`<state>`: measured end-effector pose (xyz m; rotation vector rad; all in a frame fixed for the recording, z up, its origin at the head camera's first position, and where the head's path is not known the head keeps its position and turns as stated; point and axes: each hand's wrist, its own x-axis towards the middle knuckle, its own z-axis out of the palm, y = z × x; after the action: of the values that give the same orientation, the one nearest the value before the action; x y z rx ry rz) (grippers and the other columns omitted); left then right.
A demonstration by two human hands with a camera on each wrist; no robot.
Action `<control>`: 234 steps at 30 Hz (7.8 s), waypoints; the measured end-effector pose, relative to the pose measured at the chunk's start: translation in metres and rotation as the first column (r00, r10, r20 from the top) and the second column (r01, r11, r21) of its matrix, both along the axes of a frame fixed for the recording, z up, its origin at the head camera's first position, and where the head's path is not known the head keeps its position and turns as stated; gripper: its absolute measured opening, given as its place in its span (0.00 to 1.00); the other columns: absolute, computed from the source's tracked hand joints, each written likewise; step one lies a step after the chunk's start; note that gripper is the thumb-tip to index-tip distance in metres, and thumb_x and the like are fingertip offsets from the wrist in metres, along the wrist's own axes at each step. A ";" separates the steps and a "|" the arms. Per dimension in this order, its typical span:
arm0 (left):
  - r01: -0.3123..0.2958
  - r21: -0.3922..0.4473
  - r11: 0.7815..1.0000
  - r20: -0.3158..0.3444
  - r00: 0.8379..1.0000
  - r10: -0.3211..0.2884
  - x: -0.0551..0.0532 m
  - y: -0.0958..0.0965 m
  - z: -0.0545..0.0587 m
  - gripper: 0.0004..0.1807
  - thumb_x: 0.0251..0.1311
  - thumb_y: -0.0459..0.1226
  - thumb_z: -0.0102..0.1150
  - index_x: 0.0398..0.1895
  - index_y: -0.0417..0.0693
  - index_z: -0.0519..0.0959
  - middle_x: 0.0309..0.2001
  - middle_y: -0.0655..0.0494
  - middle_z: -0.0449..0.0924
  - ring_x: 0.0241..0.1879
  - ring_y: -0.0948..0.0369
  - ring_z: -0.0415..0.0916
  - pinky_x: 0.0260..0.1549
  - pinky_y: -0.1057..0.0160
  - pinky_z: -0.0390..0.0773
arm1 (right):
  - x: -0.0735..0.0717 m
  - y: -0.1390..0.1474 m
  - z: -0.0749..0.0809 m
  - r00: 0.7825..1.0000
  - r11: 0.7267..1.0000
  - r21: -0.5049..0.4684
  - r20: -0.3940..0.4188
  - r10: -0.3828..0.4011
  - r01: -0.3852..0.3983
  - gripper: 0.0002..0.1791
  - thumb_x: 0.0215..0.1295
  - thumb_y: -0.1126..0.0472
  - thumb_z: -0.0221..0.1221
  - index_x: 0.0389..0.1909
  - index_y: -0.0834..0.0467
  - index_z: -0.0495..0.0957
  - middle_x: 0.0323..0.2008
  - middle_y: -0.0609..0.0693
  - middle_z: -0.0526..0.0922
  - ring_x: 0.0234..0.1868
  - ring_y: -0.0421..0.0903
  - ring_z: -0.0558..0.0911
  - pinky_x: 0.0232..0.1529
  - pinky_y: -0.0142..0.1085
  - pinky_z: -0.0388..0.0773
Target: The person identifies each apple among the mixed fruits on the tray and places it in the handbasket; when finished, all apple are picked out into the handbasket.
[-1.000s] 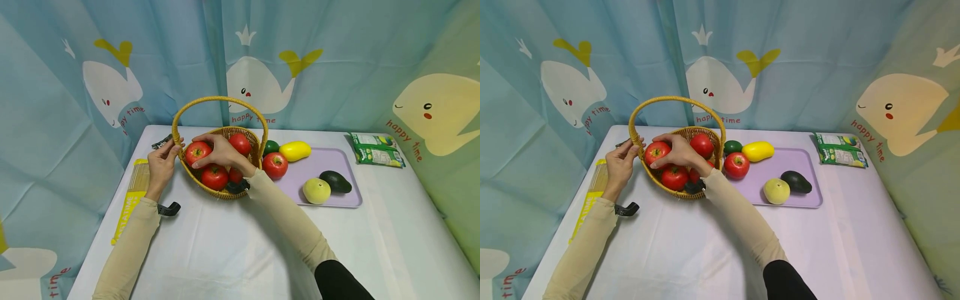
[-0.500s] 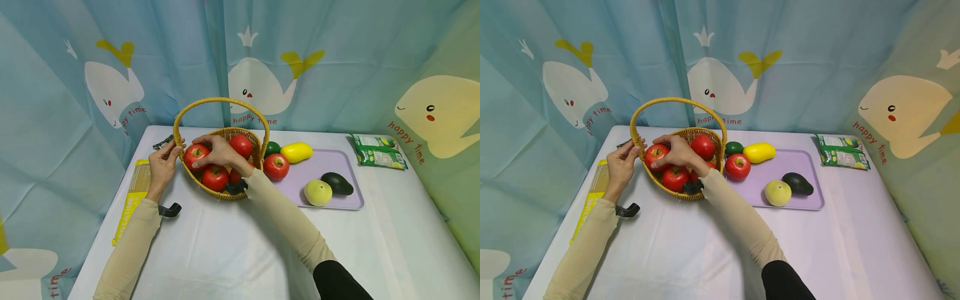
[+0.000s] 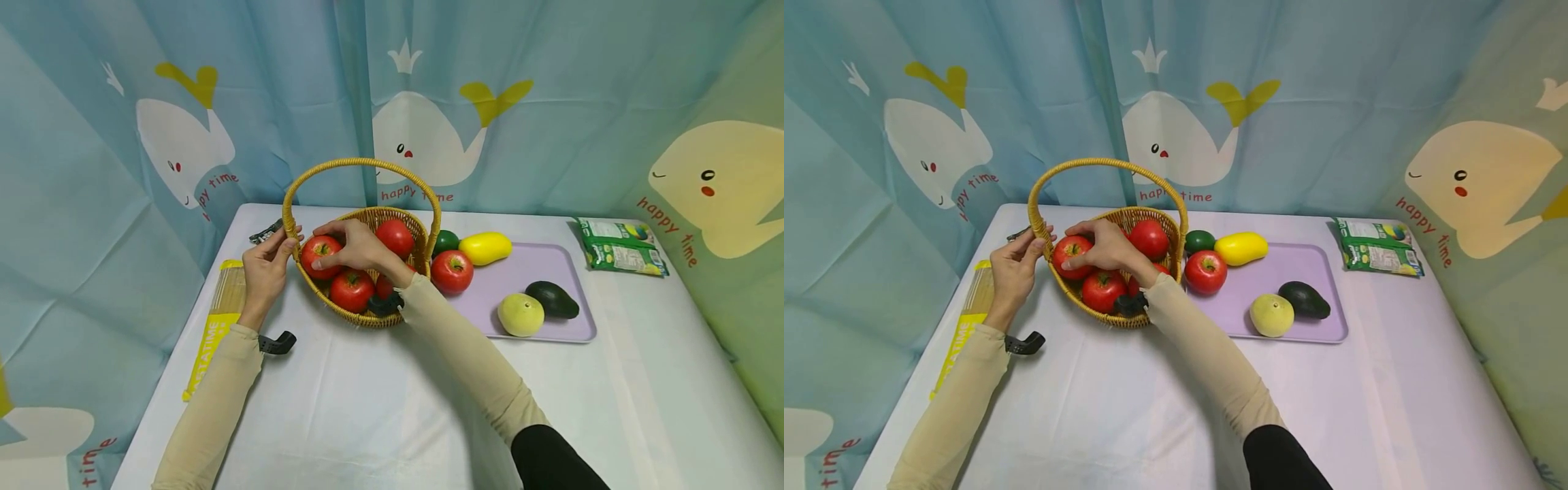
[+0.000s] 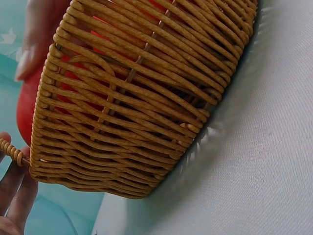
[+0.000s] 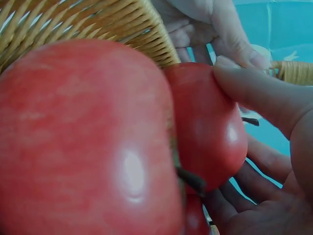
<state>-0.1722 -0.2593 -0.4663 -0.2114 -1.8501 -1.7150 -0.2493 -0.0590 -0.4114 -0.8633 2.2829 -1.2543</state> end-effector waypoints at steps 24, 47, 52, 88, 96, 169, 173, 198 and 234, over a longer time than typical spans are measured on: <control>-0.006 -0.020 1.000 0.019 1.000 0.006 0.001 0.001 -0.001 0.19 0.73 0.26 0.62 0.65 0.37 0.82 0.56 0.31 0.86 0.50 0.61 0.91 0.53 0.71 0.86 | 0.003 0.004 0.001 0.986 0.987 0.144 -0.138 0.089 -0.069 0.39 0.57 0.51 0.80 0.70 0.52 0.79 0.64 0.51 0.83 0.61 0.48 0.79 0.66 0.44 0.80; -0.003 0.016 1.000 0.006 1.000 0.003 0.002 0.002 0.001 0.18 0.73 0.26 0.61 0.63 0.37 0.83 0.56 0.28 0.84 0.50 0.59 0.91 0.54 0.70 0.86 | 0.021 0.107 0.040 0.989 0.965 -0.230 0.045 0.143 -0.129 0.37 0.59 0.62 0.79 0.70 0.54 0.78 0.69 0.49 0.80 0.72 0.60 0.77 0.76 0.56 0.72; -0.009 0.011 1.000 0.004 1.000 0.009 0.002 0.002 0.001 0.18 0.73 0.26 0.61 0.63 0.38 0.84 0.55 0.28 0.84 0.50 0.58 0.91 0.54 0.70 0.86 | 0.028 0.133 0.041 0.994 0.962 -0.255 0.023 0.109 -0.099 0.37 0.58 0.63 0.79 0.68 0.59 0.79 0.67 0.56 0.82 0.69 0.62 0.80 0.73 0.57 0.75; -0.015 0.000 1.000 0.023 1.000 0.015 0.005 0.004 0.001 0.18 0.73 0.29 0.62 0.64 0.40 0.84 0.56 0.31 0.85 0.50 0.65 0.90 0.55 0.70 0.85 | 0.018 0.237 -0.003 0.976 0.973 -0.082 0.009 -0.216 0.216 0.44 0.56 0.62 0.81 0.73 0.62 0.73 0.73 0.61 0.76 0.76 0.62 0.71 0.77 0.63 0.67; 0.015 0.051 0.999 -0.004 1.000 -0.015 0.003 0.005 0.002 0.18 0.72 0.25 0.60 0.64 0.35 0.82 0.56 0.26 0.83 0.48 0.60 0.91 0.51 0.70 0.87 | 0.018 0.240 -0.014 0.971 0.971 -0.033 0.042 -0.237 0.238 0.43 0.56 0.61 0.81 0.73 0.59 0.75 0.70 0.59 0.79 0.72 0.59 0.76 0.73 0.58 0.74; -0.009 0.002 1.000 0.020 1.000 0.009 0.007 0.005 0.002 0.19 0.73 0.27 0.61 0.64 0.37 0.82 0.56 0.29 0.84 0.51 0.59 0.90 0.54 0.72 0.85 | 0.023 0.236 0.017 0.955 0.922 -0.252 0.046 -0.292 0.294 0.46 0.50 0.70 0.81 0.73 0.54 0.77 0.66 0.53 0.81 0.60 0.46 0.81 0.55 0.30 0.86; -0.015 -0.001 1.000 0.023 1.000 0.015 0.007 0.004 0.002 0.18 0.73 0.27 0.62 0.64 0.38 0.83 0.56 0.30 0.84 0.51 0.59 0.90 0.54 0.72 0.85 | 0.029 0.235 0.025 0.956 0.919 -0.265 0.050 -0.290 0.293 0.45 0.49 0.70 0.81 0.71 0.52 0.78 0.65 0.49 0.82 0.61 0.47 0.81 0.55 0.31 0.86; -0.030 -0.006 1.000 0.030 0.999 0.030 0.007 0.004 0.001 0.18 0.73 0.30 0.63 0.64 0.41 0.84 0.56 0.32 0.86 0.51 0.58 0.90 0.54 0.71 0.85 | 0.058 0.193 0.049 0.991 0.900 -0.413 0.061 -0.122 0.137 0.46 0.47 0.73 0.81 0.72 0.57 0.78 0.65 0.51 0.85 0.60 0.52 0.84 0.56 0.40 0.89; -0.027 0.000 1.000 0.021 0.999 0.027 0.006 0.005 0.002 0.18 0.72 0.27 0.62 0.64 0.37 0.83 0.55 0.29 0.85 0.50 0.61 0.91 0.52 0.73 0.85 | 0.049 0.118 0.027 0.990 0.893 -0.447 0.140 0.007 0.057 0.50 0.44 0.74 0.82 0.73 0.61 0.76 0.69 0.54 0.80 0.64 0.53 0.82 0.64 0.41 0.85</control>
<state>-0.1661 -0.2546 -0.4645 -0.1678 -1.8598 -1.7049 -0.2000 0.0591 -0.3848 -0.8615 1.9260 -1.8384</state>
